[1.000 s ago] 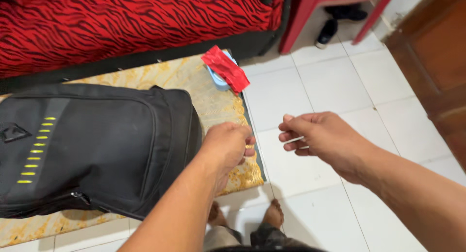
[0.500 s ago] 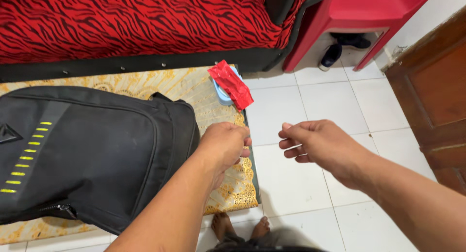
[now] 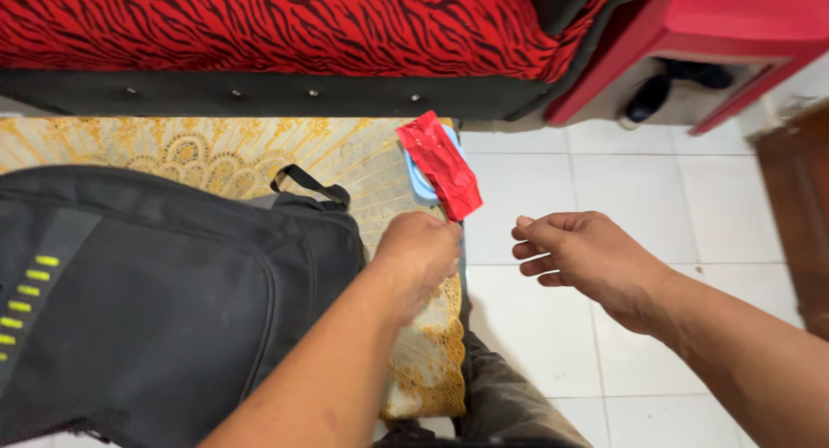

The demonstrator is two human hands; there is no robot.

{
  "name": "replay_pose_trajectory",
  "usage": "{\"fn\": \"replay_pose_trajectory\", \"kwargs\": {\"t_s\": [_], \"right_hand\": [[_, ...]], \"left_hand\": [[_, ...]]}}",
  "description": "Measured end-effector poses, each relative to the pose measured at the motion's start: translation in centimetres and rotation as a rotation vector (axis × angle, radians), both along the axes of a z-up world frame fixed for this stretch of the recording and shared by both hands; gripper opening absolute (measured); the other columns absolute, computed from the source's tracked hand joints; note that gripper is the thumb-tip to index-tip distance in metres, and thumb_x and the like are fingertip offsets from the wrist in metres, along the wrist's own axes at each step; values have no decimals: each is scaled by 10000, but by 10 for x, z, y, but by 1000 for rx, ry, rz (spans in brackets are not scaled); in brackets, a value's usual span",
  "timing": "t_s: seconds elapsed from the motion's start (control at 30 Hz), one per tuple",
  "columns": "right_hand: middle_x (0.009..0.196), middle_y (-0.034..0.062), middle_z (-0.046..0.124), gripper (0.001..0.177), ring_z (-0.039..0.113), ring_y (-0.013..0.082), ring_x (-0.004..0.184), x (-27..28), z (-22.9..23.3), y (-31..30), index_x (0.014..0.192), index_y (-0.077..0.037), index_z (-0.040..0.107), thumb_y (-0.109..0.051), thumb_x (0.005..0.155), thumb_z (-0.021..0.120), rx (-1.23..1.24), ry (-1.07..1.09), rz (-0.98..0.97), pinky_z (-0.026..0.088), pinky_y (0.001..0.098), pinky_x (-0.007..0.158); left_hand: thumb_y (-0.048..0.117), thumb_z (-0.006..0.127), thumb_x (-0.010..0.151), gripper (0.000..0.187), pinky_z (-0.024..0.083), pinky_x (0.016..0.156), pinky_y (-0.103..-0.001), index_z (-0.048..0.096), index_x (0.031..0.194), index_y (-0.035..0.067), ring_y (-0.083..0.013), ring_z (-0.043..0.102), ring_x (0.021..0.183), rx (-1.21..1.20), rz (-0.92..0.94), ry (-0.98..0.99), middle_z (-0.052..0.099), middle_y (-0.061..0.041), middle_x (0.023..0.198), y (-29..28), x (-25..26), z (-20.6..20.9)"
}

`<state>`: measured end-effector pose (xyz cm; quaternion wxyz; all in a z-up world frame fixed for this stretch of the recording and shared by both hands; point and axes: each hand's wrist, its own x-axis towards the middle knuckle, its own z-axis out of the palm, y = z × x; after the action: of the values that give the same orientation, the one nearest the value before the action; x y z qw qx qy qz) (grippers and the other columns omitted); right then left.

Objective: The person packs a black backpack with personal items. They place a toothbrush and toothpaste into a front pocket, then put a blue container wrapped in red paper into the main compartment, and finally zip the bag closed.

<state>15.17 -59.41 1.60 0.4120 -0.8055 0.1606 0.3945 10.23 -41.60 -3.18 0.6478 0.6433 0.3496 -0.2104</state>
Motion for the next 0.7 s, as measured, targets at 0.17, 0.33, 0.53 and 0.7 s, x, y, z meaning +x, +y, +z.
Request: {"fn": "replay_pose_trajectory", "kwargs": {"t_s": [0.17,0.33,0.53,0.7], "right_hand": [[1200,104,751,474,692,232,1128,54,-31,10,1207,-31,699,-438,979,612,-16,31,59,536,394,969],[1314,66,691,515,652,198,1209,91,-58,16,1356,-81,623,-429,979,589,-72,79,148,516,388,1025],[1456,40,613,600,574,177,1323,121,-91,22,1501,-134,483,-402,973,584,-29,69,240,460,363,1092],[1629,19,415,680,434,199,1444,139,-117,35,1583,-181,348,-375,970,567,-40,65,323,382,382,1147]], "left_hand": [[241,655,870,275,533,719,-398,747,927,-12,-241,695,731,167,-66,126,737,-133,825,8,36,-23],[225,619,880,309,534,718,-453,723,1020,-30,-295,677,787,86,27,234,726,-187,894,13,59,-47],[228,582,898,434,551,821,-452,623,1216,-63,-345,721,999,289,-42,283,707,-246,1118,18,82,-78],[191,551,894,441,512,911,-423,571,1274,-33,-357,673,1107,430,-76,257,674,-251,1211,23,96,-110]]}}
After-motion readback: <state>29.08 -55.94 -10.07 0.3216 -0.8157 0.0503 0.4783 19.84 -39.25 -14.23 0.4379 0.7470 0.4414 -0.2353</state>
